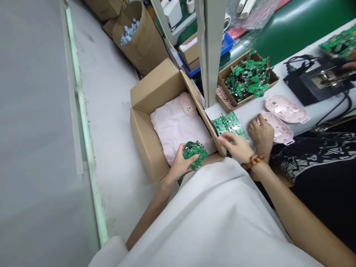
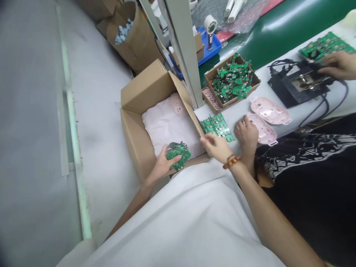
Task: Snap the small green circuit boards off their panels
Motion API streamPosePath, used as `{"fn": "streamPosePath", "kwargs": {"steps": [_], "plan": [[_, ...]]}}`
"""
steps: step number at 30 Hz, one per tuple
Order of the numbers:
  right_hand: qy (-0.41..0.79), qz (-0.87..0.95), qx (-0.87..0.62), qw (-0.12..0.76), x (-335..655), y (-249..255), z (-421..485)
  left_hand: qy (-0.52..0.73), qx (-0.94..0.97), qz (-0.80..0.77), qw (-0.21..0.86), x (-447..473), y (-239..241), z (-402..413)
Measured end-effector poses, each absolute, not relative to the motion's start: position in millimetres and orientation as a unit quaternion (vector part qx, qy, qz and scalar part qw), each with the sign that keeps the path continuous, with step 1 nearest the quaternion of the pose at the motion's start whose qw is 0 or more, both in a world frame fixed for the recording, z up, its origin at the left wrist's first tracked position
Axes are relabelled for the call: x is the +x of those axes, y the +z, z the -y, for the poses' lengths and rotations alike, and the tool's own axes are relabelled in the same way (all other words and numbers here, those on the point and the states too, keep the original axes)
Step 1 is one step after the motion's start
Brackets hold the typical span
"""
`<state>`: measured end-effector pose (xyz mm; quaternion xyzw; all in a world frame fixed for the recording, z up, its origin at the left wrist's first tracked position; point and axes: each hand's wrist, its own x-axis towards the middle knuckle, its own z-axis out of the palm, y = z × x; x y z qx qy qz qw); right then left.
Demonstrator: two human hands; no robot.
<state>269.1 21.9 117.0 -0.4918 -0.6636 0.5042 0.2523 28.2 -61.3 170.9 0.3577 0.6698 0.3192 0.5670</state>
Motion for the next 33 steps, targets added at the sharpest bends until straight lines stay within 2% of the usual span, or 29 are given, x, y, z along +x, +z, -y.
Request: {"fn": "streamPosePath", "kwargs": {"steps": [3,9,17,28,33], "plan": [[0.547,0.672,-0.449,0.218,243,135,6,0.315,0.358,-0.645,0.597,37,165,62],[0.549,0.652,-0.479,0.212,244,144,32,0.346,0.326,-0.656,0.586,49,148,75],[0.482,0.650,-0.570,0.140,240,148,41,0.327,0.361,-0.698,0.526,68,161,78],[0.397,0.689,-0.575,0.192,230,151,61,0.313,0.373,-0.725,0.488,78,174,89],[0.403,0.689,-0.565,0.209,234,152,59,0.316,0.365,-0.722,0.495,79,174,85]]}}
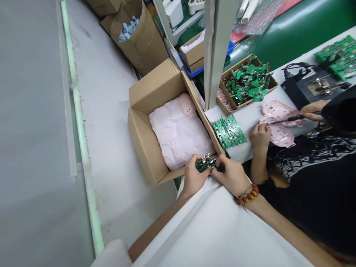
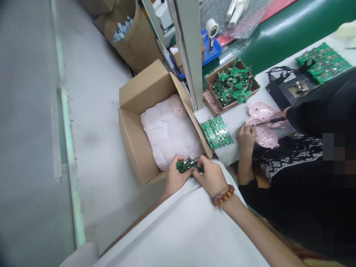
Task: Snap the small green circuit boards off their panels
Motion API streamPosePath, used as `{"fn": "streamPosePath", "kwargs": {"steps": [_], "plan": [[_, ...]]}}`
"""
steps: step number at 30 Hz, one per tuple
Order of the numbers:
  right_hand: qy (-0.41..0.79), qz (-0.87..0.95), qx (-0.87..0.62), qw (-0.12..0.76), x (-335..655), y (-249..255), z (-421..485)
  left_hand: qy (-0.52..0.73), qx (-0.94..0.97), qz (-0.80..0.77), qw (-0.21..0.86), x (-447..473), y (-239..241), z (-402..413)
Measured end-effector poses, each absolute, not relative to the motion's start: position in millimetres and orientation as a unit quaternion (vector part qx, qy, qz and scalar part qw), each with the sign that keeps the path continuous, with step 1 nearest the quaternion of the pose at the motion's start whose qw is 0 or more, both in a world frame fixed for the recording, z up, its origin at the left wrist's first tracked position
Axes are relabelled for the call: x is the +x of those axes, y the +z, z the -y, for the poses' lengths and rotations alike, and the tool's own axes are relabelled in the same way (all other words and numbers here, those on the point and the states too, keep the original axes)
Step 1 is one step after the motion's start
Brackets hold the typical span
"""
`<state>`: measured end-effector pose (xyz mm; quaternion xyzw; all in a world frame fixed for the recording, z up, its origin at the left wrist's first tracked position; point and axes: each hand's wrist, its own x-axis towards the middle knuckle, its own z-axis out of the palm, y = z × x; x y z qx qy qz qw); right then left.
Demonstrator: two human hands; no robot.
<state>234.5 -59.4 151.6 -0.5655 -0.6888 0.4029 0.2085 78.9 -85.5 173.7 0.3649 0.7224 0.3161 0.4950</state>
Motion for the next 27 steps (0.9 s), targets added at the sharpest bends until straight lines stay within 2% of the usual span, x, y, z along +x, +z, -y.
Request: {"fn": "streamPosePath", "kwargs": {"steps": [6,10,13,19,27], "plan": [[0.474,0.635,-0.569,0.222,251,150,57,0.333,0.323,-0.714,0.525,71,161,83],[0.544,0.602,-0.558,0.174,252,152,59,0.301,0.351,-0.713,0.527,70,160,87],[0.549,0.601,-0.559,0.157,248,157,58,0.277,0.370,-0.722,0.515,70,163,91],[0.488,0.611,-0.604,0.150,236,159,65,0.242,0.400,-0.739,0.485,72,169,90],[0.326,0.677,-0.643,0.145,218,159,72,0.317,0.387,-0.745,0.442,86,177,85]]}}
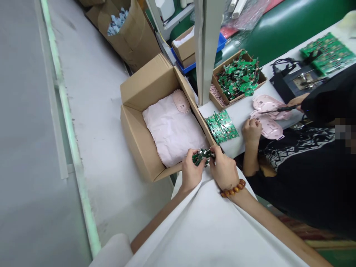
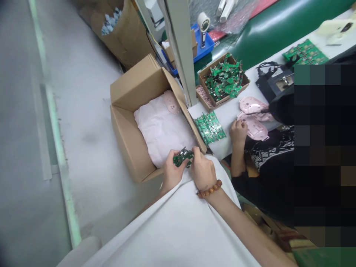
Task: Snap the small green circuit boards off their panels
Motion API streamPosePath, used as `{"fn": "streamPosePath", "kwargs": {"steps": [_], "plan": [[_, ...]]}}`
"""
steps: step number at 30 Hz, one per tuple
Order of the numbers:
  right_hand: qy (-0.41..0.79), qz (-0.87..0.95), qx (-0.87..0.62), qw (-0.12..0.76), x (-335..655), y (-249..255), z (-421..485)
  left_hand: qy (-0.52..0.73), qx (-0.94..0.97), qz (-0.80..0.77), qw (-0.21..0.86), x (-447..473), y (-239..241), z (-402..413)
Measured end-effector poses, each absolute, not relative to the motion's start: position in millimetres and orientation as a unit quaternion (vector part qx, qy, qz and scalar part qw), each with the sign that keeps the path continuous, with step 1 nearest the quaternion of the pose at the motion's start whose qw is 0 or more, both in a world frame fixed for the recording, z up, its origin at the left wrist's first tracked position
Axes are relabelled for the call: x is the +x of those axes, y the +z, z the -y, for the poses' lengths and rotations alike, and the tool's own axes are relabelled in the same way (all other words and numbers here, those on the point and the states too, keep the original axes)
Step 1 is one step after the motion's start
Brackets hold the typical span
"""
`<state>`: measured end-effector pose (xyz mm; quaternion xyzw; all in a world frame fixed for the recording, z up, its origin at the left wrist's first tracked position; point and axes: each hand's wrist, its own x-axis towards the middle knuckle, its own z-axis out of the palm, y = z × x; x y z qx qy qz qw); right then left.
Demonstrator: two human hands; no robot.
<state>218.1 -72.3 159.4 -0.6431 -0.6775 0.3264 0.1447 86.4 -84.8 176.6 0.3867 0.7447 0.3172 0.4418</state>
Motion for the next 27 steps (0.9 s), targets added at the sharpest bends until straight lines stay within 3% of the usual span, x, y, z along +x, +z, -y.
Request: {"fn": "streamPosePath", "kwargs": {"steps": [6,11,14,19,24,27], "plan": [[0.311,0.659,-0.630,0.268,231,171,56,0.392,0.344,-0.750,0.407,75,179,71],[0.480,0.561,-0.587,0.333,223,171,40,0.411,0.270,-0.719,0.491,77,167,64],[0.515,0.557,-0.549,0.349,218,166,38,0.426,0.226,-0.707,0.518,78,158,64],[0.457,0.594,-0.545,0.375,221,161,40,0.434,0.211,-0.702,0.524,74,151,66],[0.387,0.378,-0.711,0.448,235,151,29,0.436,0.103,-0.693,0.565,71,153,65],[0.541,0.330,-0.632,0.446,239,148,17,0.440,0.114,-0.709,0.539,69,153,64]]}}
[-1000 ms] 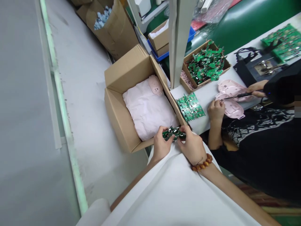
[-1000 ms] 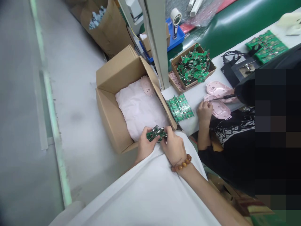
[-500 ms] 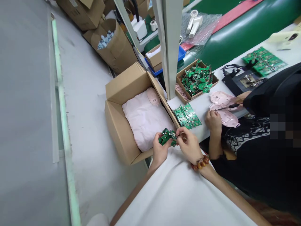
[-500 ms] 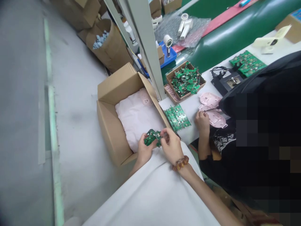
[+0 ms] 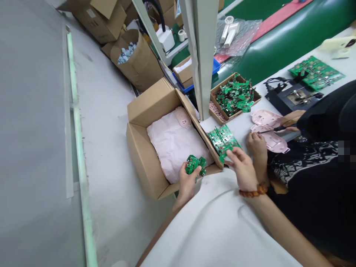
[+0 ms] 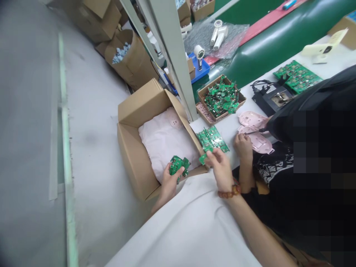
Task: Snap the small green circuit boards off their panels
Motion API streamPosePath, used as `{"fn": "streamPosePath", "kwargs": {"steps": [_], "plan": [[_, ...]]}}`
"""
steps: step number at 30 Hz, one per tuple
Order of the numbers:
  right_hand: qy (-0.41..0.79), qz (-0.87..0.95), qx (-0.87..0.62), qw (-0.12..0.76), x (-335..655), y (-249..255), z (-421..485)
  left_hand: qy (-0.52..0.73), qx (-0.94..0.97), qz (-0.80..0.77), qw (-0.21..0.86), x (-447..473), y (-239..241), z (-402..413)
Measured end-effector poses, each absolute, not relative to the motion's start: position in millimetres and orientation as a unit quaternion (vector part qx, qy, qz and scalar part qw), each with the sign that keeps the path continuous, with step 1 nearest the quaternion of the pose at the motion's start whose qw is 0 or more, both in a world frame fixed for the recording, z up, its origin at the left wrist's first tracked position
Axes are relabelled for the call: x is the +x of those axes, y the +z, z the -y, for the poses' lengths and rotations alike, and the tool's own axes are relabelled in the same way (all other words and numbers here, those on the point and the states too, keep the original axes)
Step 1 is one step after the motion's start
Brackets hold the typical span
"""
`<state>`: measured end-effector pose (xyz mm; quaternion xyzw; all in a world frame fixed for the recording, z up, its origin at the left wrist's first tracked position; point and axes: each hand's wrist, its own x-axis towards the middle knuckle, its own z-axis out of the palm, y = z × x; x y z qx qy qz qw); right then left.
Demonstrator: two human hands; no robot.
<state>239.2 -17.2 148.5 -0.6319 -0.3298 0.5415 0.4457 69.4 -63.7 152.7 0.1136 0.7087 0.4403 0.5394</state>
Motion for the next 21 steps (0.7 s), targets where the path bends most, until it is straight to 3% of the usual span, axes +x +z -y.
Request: {"fn": "streamPosePath", "kwargs": {"steps": [3,6,10,17,21], "plan": [[0.700,0.350,-0.518,0.344,232,149,8,0.430,0.208,-0.720,0.504,68,153,59],[0.716,0.309,-0.530,0.334,218,148,0,0.432,0.268,-0.710,0.487,68,154,48],[0.630,0.371,-0.566,0.380,204,145,-14,0.489,0.192,-0.688,0.501,74,153,27],[0.348,0.612,-0.533,0.469,191,154,-26,0.564,0.124,-0.645,0.501,83,145,-3],[0.348,0.604,-0.527,0.487,184,152,-19,0.580,0.139,-0.652,0.467,85,141,-12]]}}
